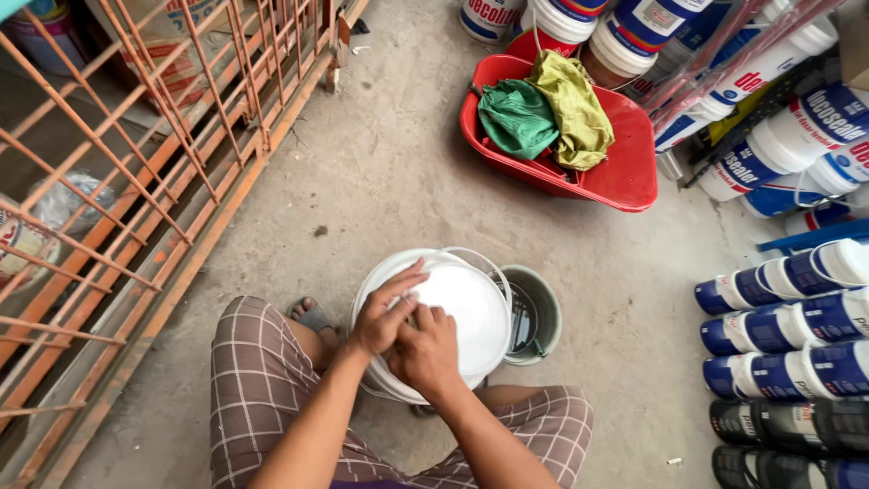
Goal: The person sits on the floor and wipes the exterior and lid of a white plastic bucket with a cloth. They dip the cloth into a smaller bucket of water and continue cleaning the surface of the large bucket.
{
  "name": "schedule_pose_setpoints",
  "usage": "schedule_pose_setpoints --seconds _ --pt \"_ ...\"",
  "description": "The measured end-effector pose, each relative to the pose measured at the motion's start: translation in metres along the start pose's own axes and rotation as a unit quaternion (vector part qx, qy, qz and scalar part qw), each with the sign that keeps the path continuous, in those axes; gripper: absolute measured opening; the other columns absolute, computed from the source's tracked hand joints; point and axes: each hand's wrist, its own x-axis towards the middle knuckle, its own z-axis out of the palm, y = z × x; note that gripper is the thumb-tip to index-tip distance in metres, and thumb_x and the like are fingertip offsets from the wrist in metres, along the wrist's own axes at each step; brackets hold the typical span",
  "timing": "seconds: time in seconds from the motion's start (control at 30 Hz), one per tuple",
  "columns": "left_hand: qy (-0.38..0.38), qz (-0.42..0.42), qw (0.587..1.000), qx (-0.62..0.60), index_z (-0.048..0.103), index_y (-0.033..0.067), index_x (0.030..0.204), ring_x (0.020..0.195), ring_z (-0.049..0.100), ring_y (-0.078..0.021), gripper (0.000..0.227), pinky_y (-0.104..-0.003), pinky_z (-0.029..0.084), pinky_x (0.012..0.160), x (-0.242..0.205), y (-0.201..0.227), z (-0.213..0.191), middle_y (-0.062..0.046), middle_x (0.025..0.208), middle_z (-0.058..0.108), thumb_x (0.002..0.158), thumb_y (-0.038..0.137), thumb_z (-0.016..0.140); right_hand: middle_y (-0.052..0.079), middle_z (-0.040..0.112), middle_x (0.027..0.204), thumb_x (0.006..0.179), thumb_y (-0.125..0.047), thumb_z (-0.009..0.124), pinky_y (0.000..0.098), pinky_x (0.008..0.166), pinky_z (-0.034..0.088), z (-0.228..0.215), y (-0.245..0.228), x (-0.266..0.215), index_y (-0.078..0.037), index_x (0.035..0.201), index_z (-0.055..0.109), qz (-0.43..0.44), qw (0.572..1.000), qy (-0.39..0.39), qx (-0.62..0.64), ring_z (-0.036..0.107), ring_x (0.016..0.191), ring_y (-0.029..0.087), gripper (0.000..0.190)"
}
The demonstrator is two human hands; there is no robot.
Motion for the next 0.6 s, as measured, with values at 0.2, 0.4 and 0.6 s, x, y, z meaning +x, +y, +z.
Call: schedule_pose_setpoints --seconds 0.2,0.4,0.6 --pt "-0.026 0.002 0.998 0.051 0.062 0.0057 0.113 0.123 0.042 -0.0313 0.037 -0.041 0.03 0.103 0.014 -0.003 -0.017 -0.017 0.123 0.054 0.085 0.025 0.046 0.007 0.045 0.077 0.058 -0.026 0.054 0.0375 0.049 0.036 0.001 -0.019 0.034 -0.015 0.071 0.06 0.061 0.998 -0.007 -0.029 0.048 0.067 0.03 0.019" --pt "-0.058 0.045 0.993 0.096 0.056 0.002 0.119 0.128 0.029 -0.0376 0.048 -0.044 0.018 0.107 -0.002 0.012 -0.006 -0.021 0.126 0.05 0.087 0.034 0.039 0.003 0.046 0.083 0.065 -0.03 0.057 0.0366 0.061 0.036 -0.082 -0.009 -0.027 -0.024 0.077 0.06 -0.012 0.999 -0.031 -0.012 0.051 0.081 0.028 0.014" --pt "0.014 -0.01 0.995 -0.099 0.057 0.0005 0.119 0.13 0.028 -0.0234 0.066 -0.035 0.007 0.109 -0.023 0.01 0.003 -0.011 0.126 0.054 0.084 0.049 0.03 0.005 0.05 0.086 0.058 -0.033 0.061 0.0401 0.059 0.039 -0.006 -0.001 -0.005 -0.027 0.094 0.061 0.022 0.994 -0.098 -0.033 0.052 0.075 0.029 0.036"
